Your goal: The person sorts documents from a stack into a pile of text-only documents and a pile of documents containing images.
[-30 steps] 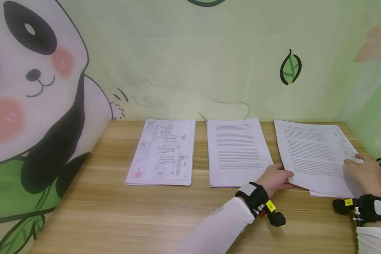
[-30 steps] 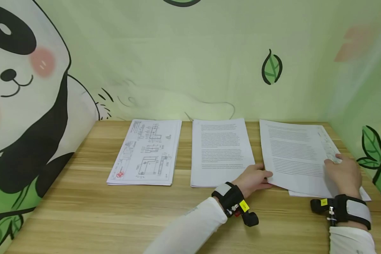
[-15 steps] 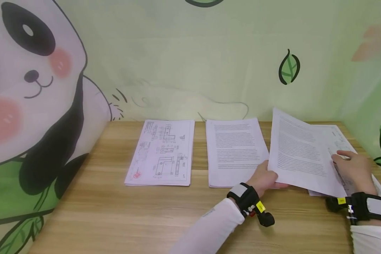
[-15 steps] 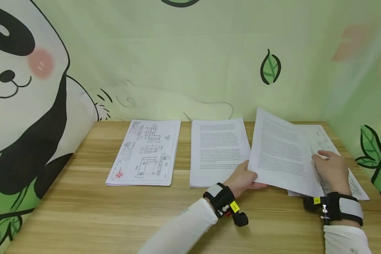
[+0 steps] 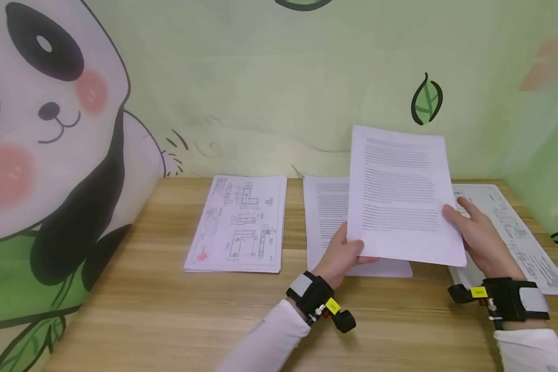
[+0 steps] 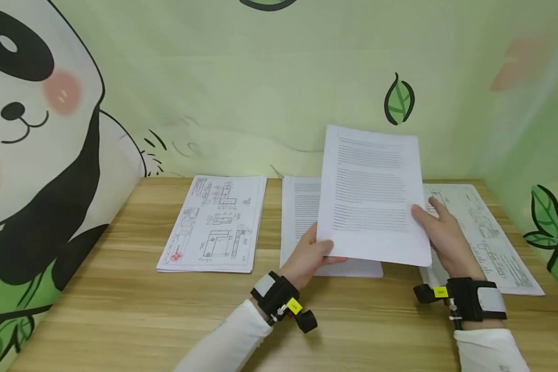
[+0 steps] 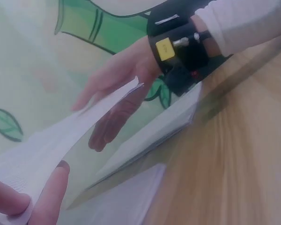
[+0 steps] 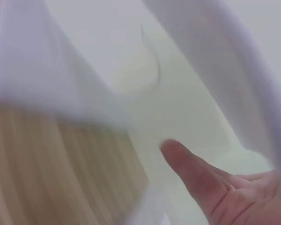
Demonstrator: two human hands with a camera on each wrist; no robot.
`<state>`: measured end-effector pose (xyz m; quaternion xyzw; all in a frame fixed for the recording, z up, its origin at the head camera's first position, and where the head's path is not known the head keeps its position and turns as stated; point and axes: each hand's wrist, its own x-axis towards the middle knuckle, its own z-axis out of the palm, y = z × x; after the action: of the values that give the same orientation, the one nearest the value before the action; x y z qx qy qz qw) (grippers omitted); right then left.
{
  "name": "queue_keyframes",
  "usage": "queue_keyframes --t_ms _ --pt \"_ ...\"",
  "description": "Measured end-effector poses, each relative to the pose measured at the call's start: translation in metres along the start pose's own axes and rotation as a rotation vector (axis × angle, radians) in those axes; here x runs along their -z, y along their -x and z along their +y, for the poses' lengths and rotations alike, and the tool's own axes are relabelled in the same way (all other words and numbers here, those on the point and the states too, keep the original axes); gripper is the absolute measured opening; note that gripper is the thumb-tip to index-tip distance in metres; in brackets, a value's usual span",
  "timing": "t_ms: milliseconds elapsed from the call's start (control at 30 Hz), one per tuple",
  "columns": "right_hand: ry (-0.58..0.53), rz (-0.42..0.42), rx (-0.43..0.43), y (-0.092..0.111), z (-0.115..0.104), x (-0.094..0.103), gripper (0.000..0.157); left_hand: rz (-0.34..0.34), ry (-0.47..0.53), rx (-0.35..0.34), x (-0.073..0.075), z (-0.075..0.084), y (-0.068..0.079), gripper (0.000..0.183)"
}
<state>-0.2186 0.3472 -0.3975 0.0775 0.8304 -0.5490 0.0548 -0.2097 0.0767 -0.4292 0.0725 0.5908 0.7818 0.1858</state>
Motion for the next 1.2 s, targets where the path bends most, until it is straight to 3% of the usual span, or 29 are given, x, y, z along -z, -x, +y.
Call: queue_keyframes --t_ms 133,267,400,500,633,767,1033,1200 --pt "-0.111 -0.091 0.043 0.003 -0.012 -0.027 0.079 0.044 -0.002 -0.028 0.018 0.005 0.006 0.047" --pt "-0.163 -0.062 0.086 0.004 -0.018 -0.047 0.071 0.109 -0.039 -0.019 0.035 0.008 0.008 0.043" --pt "-0.193 -0.047 0.104 0.005 -0.019 -0.058 0.066 0.227 -0.172 0.027 0.052 0.017 0.005 0.036" --pt "-0.175 -0.064 0.095 0.006 -0.019 -0.065 0.063 0.266 -0.262 0.047 0.065 0.028 0.005 0.038" --pt "-0.110 -0.071 0.086 0.007 -0.020 -0.074 0.064 0.232 -0.298 0.046 0.084 0.036 0.005 0.042" --pt "-0.043 -0.060 0.049 0.004 -0.016 -0.079 0.066 0.211 -0.337 0.049 0.096 0.032 0.002 0.043" --pt "0.010 -0.093 -0.009 -0.004 -0.004 -0.079 0.064 0.211 -0.427 0.117 0.099 0.015 -0.003 0.044" --pt "0.054 -0.123 -0.008 -0.008 0.000 -0.080 0.062 0.226 -0.453 0.095 0.099 0.009 -0.004 0.040"
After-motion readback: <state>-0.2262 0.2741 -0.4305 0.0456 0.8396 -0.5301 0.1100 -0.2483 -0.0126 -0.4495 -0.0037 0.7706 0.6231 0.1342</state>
